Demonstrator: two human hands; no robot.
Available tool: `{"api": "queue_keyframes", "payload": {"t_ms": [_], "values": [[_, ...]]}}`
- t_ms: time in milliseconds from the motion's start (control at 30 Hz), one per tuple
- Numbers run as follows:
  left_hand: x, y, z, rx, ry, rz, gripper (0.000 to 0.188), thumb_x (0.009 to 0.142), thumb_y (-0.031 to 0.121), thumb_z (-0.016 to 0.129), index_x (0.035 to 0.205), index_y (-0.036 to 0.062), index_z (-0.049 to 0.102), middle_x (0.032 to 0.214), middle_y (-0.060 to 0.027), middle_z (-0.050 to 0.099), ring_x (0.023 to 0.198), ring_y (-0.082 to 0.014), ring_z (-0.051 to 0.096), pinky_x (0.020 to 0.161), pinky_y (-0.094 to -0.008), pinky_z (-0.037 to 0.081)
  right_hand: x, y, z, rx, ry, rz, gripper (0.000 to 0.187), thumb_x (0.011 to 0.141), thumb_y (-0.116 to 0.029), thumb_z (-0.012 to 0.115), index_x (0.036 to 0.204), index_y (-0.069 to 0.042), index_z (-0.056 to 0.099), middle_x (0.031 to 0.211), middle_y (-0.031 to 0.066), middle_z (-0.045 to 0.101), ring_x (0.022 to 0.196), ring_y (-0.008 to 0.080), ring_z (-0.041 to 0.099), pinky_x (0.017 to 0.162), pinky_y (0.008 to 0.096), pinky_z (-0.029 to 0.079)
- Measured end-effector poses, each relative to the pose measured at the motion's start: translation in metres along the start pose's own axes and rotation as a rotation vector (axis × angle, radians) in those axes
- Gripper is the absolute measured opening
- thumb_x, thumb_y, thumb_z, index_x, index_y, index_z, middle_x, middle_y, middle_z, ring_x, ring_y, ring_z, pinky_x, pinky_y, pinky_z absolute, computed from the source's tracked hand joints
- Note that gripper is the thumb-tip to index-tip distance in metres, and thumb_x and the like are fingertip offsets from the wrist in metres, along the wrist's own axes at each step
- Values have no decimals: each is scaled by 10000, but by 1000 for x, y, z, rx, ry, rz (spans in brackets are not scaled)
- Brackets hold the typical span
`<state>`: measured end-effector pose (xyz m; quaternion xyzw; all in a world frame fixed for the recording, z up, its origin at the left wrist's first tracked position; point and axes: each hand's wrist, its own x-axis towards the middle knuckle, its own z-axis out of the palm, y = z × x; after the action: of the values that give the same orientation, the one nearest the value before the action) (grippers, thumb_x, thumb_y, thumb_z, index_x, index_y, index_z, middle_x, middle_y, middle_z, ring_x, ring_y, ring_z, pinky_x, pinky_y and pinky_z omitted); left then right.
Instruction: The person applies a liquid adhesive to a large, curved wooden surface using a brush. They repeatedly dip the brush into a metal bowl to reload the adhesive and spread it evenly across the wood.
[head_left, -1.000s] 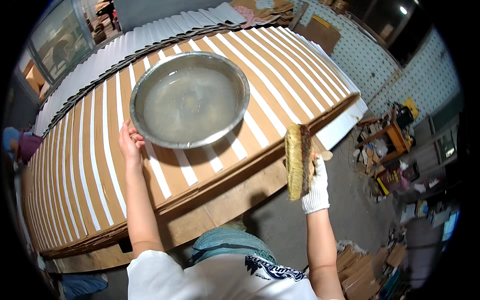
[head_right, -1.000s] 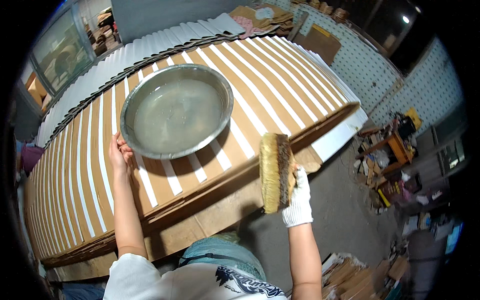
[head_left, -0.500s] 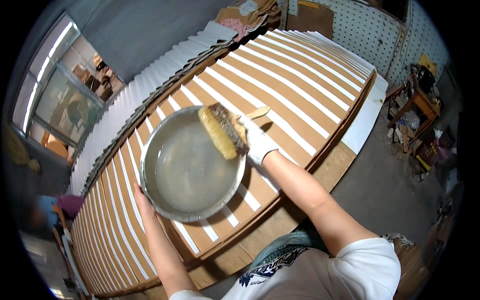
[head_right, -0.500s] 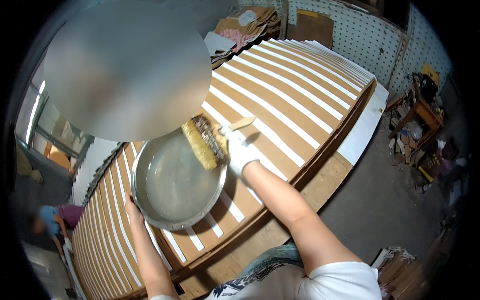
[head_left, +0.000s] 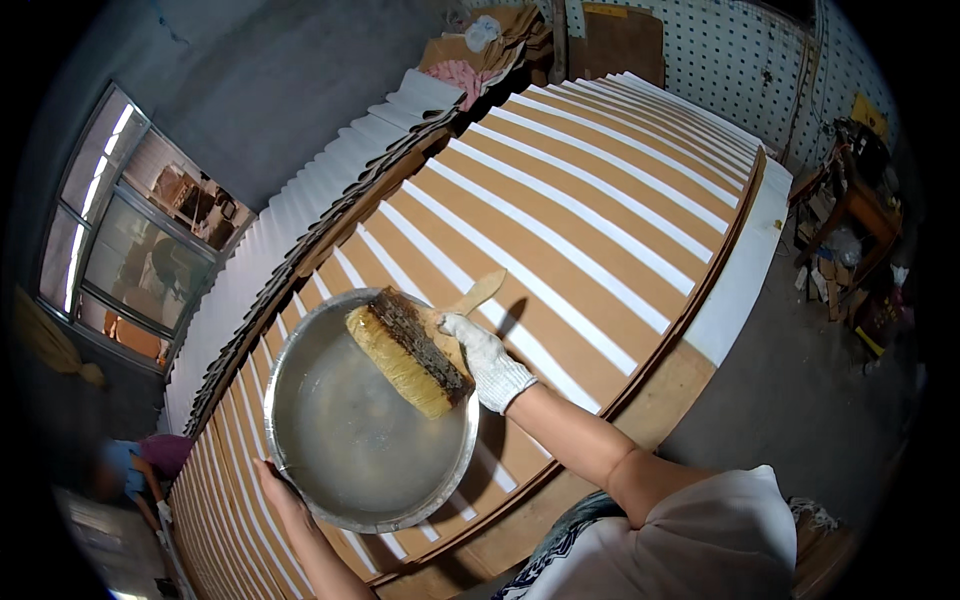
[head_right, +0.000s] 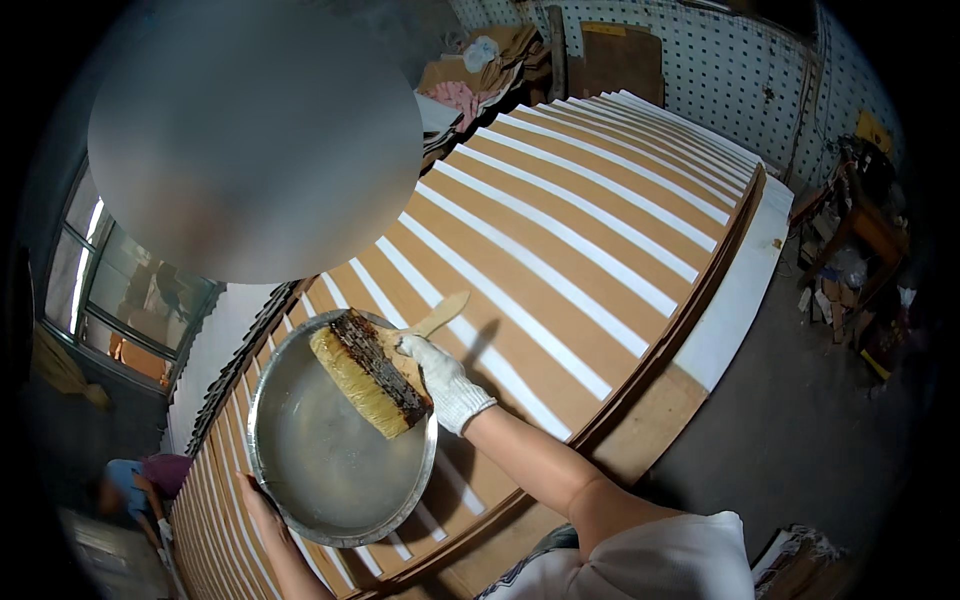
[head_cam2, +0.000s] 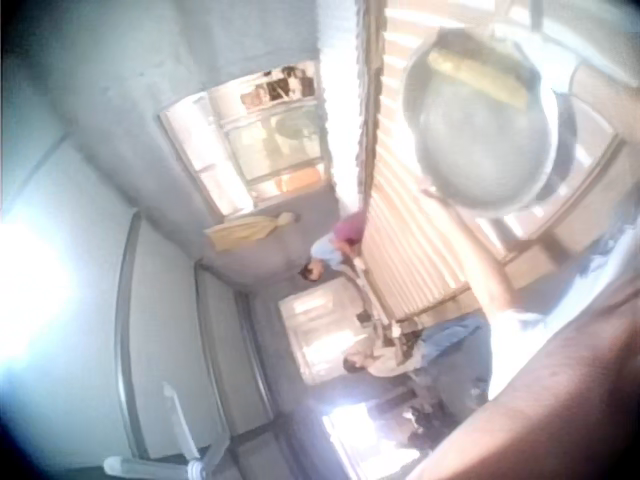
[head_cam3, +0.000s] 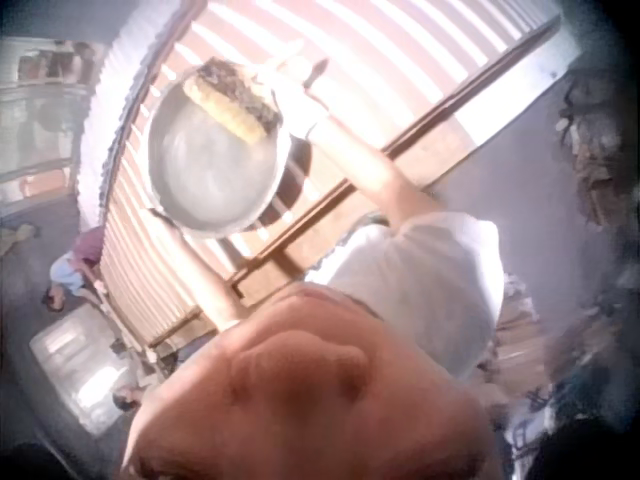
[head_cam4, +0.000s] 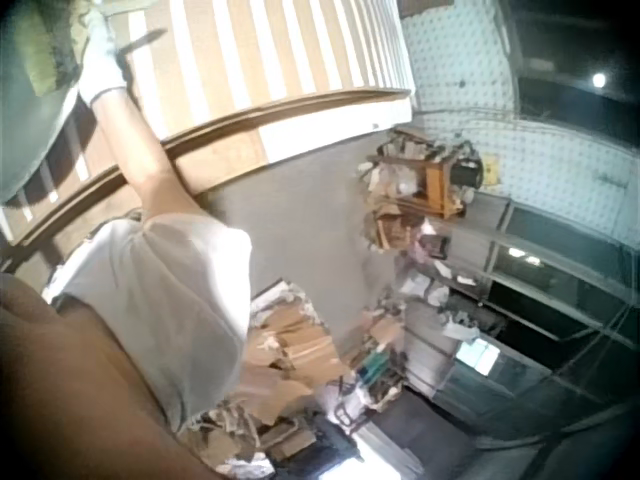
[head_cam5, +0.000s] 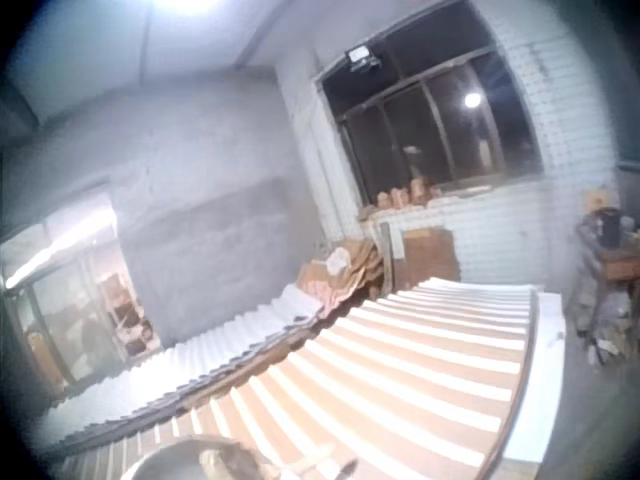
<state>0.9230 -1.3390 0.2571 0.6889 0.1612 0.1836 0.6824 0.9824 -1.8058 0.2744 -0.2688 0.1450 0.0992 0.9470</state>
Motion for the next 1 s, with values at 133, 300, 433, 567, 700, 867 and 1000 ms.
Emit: {"api": "queue_keyframes", "payload": {"t_ms": [133, 300, 433, 567, 700, 867, 1000], "values": [[-30, 19, 92, -58, 76, -82, 571, 1065, 542, 401, 1020, 43, 674, 989, -76, 697, 939, -213, 623, 878, -371, 464, -11, -80, -13, 10, -40, -16, 408, 903, -259, 648, 1233, -20, 649, 1118, 117, 699, 967, 203, 684, 849, 318, 564], [-42, 3, 191, -129, -26, -75, 521, 1056, 535, 435, 1022, 72, 671, 970, -69, 694, 932, -210, 633, 875, -371, 483, -18, -181, -43, -58, -37, -94, 341, 914, -274, 659, 1160, -39, 673, 1165, 107, 695, 1083, 193, 652, 955, 322, 518], [-43, -19, 293, -218, -53, -122, 482, 1065, 503, 426, 983, 87, 654, 943, -52, 691, 884, -185, 633, 827, -344, 502, -14, -250, -83, -156, 18, -324, 298, 926, -266, 653, 1117, -42, 692, 1148, 88, 699, 1078, 182, 653, 974, 316, 515], [-50, -26, 397, -330, -106, -182, 471, 1081, 461, 394, 911, 97, 642, 882, -38, 685, 834, -163, 627, 803, -327, 501, 19, -305, -147, -126, 1, -394, 351, 965, -271, 609, 1219, -32, 640, 1204, 110, 684, 1078, 220, 670, 944, 355, 557], [-55, -29, 470, -303, -85, -150, 475, 1088, 439, 392, 851, 92, 614, 811, -16, 639, 757, -138, 570, 753, -319, 472, 18, -357, -166, -112, -24, -448, 353, 949, -244, 618, 1214, -13, 640, 1140, 116, 689, 1018, 220, 679, 909, 343, 560], [-48, -65, 492, -378, -38, -178, 447, 1067, 466, 453, 850, 106, 605, 782, 0, 583, 772, -141, 547, 766, -309, 447, 42, -371, -192, -112, 61, -374, 481, 961, -307, 641, 1313, 13, 568, 1235, 141, 673, 1070, 262, 682, 939, 403, 579], [-61, -34, 511, -127, -68, -205, 518, 1069, 482, 424, 867, 45, 615, 765, 15, 482, 704, -107, 422, 688, -304, 388, 63, -373, -233, -174, 228, -428, 543, 968, -367, 626, 1364, -5, 538, 1293, 151, 640, 1134, 282, 653, 983, 416, 550]]}}
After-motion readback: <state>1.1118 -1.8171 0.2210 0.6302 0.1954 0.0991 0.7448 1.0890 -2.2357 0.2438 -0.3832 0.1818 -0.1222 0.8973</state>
